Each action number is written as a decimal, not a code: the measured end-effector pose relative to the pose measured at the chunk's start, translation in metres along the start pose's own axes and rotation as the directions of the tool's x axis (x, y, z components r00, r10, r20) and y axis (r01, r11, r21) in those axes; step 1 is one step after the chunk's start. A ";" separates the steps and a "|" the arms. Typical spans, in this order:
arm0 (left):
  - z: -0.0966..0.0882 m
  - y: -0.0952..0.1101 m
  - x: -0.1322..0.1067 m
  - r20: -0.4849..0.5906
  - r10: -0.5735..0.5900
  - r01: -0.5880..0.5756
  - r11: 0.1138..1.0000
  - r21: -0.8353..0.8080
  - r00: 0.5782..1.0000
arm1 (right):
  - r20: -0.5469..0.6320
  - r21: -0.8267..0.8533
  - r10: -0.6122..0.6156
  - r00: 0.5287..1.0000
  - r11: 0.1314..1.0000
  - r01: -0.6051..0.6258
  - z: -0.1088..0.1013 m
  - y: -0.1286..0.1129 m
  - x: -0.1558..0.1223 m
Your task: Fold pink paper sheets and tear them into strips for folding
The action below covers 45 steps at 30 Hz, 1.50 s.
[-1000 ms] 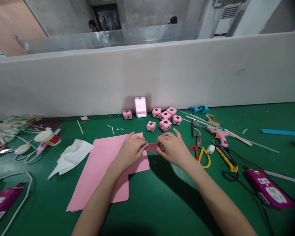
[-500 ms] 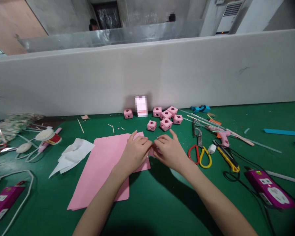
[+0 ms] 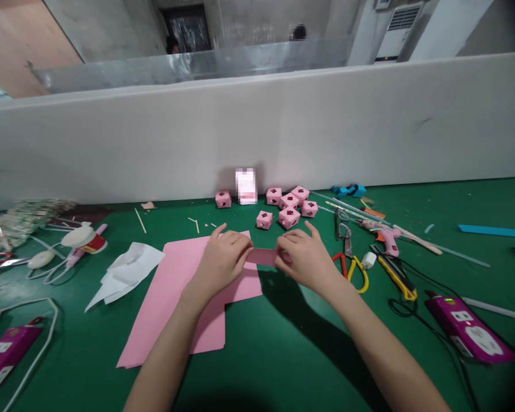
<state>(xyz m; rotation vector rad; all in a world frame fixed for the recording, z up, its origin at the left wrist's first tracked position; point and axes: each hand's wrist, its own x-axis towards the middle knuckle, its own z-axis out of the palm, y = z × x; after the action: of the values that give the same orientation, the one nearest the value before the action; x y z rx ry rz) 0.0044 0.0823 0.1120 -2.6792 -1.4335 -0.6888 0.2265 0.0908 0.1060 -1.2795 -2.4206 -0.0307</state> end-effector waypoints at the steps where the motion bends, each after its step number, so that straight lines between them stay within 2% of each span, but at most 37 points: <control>1: -0.001 -0.002 0.000 -0.005 -0.004 0.004 1.000 0.004 1.000 | -0.001 0.002 0.007 1.000 1.000 -0.007 -0.001 0.001 0.000; 16: -0.012 -0.019 -0.004 -0.036 -0.070 0.074 0.990 0.123 0.997 | -0.001 0.013 0.083 0.997 0.996 -0.083 -0.011 0.014 -0.001; 21: -0.016 -0.028 -0.006 -0.060 -0.108 0.117 0.980 0.160 0.992 | -0.050 -0.028 0.117 0.992 0.993 -0.118 -0.016 0.021 -0.003; 25: -0.013 -0.027 -0.007 -0.030 -0.092 0.095 0.986 0.136 0.995 | -0.096 -0.015 0.092 0.991 0.995 -0.094 -0.012 0.019 -0.003; 30: -0.002 -0.015 -0.004 0.033 -0.019 0.018 0.999 0.042 0.999 | -0.155 -0.008 0.035 0.987 0.999 -0.037 0.001 0.006 -0.001; 36: 0.004 -0.005 -0.001 0.059 0.038 -0.038 0.999 -0.001 0.998 | -0.051 0.005 -0.030 0.998 1.000 0.030 0.012 -0.006 -0.001; 45: 0.002 0.002 0.000 0.045 0.056 -0.057 0.998 0.010 0.997 | 0.034 0.038 -0.064 0.997 0.997 0.063 0.017 -0.011 0.000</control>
<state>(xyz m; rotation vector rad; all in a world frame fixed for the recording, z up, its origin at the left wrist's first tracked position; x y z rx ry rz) 0.0067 0.0811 0.1105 -2.7317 -1.3607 -0.6185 0.2121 0.0875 0.0921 -1.1965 -2.4797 0.0193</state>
